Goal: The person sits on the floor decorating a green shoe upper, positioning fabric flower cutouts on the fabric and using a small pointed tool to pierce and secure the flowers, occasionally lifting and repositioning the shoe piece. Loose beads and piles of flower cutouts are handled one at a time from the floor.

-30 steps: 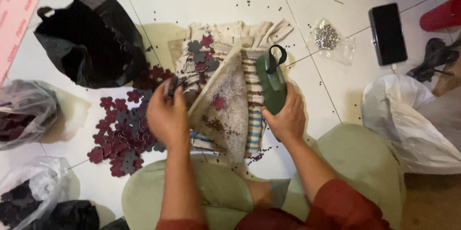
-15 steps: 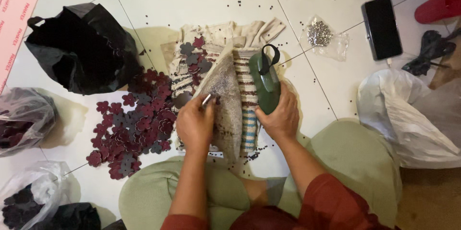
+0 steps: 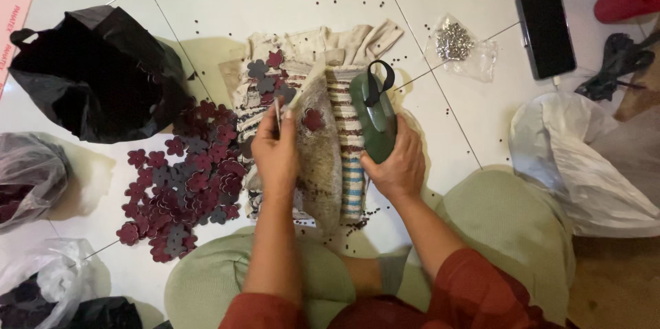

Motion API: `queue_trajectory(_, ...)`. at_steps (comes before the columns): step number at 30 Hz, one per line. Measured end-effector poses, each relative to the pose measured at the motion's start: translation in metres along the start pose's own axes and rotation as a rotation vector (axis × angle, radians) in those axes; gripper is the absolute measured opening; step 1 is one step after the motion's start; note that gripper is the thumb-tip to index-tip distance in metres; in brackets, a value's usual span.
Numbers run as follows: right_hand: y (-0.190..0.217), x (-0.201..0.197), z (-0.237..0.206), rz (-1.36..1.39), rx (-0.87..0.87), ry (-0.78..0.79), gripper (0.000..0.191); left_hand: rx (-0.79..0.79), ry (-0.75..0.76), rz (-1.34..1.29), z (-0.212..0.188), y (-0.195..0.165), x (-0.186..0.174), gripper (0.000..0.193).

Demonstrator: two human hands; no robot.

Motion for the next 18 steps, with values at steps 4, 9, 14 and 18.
queue_trajectory(4, 0.001, 0.001, 0.0, -0.027, -0.019, -0.006, 0.1, -0.077, 0.106, -0.187, 0.0, 0.022, 0.005, 0.04)
queue_trajectory(9, -0.002, 0.003, 0.0, -0.023, 0.013, 0.0, 0.099, -0.04, 0.101, -0.424, 0.002, 0.03, 0.014, 0.023)
queue_trajectory(14, -0.007, 0.006, 0.001, -0.039, 0.037, 0.011, 0.102, -0.073, 0.052, -0.439, 0.003, 0.047, 0.016, 0.015)
queue_trajectory(18, -0.005, 0.006, 0.0, -0.047, 0.004, -0.013, 0.102, -0.083, 0.041, -0.461, 0.003, 0.053, 0.016, 0.014)
Point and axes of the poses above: each hand's wrist, its own z-axis towards the middle knuckle, its own x-axis out of the palm, y = z × x, the point moved 10 cm from there along z, towards the middle knuckle, and after that the axes turned 13 degrees about z, right-handed, at the moved point
